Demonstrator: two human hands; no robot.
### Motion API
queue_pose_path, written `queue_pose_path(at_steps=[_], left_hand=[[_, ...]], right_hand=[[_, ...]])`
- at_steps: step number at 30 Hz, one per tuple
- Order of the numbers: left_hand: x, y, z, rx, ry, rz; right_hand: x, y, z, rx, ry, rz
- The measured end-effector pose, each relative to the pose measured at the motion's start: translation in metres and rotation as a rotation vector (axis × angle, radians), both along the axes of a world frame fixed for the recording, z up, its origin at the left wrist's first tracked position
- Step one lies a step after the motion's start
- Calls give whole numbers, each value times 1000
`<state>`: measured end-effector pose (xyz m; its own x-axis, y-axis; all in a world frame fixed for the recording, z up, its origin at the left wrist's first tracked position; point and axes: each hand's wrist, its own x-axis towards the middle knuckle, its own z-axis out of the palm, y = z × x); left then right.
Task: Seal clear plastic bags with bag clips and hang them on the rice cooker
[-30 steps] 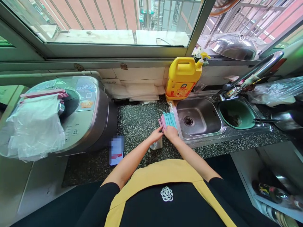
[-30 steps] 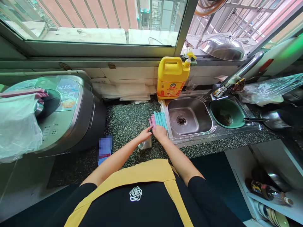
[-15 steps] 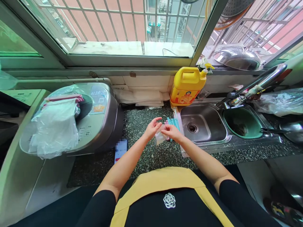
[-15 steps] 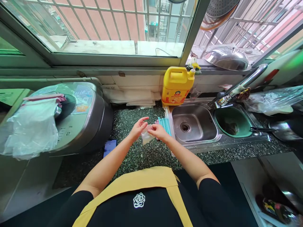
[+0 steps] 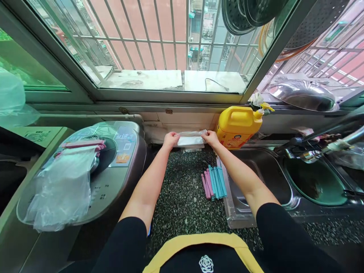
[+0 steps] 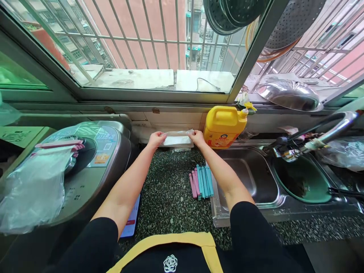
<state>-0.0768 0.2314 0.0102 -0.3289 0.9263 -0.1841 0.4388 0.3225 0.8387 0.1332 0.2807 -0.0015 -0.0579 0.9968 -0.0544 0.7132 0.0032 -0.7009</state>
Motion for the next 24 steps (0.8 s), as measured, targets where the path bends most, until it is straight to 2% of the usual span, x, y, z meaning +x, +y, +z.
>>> queue_pose_path(at_steps=[3,6,10,13,16,19,21,24], left_hand=[[-6,37,-5,-53,233,52],[-10,60,-20,-93,375,43],[-11,72,-37,-129,500,23],[-9,69,-35,-62,507,97],[-1,57,-16,89,399,277],[13,35,17,282,209,415],[22,13,45,452,85,436],[20,-25,95,758,37,314]], right_hand=[[-16,30,-13,-32,-53,-40],[-28,48,-22,-61,-144,-61],[-35,55,-28,-115,-282,-40],[-33,53,-27,-100,-279,-90],[-31,43,-14,14,-197,-163],[-42,24,10,172,-62,-69],[-62,6,30,280,28,59],[-106,-30,63,357,106,274]])
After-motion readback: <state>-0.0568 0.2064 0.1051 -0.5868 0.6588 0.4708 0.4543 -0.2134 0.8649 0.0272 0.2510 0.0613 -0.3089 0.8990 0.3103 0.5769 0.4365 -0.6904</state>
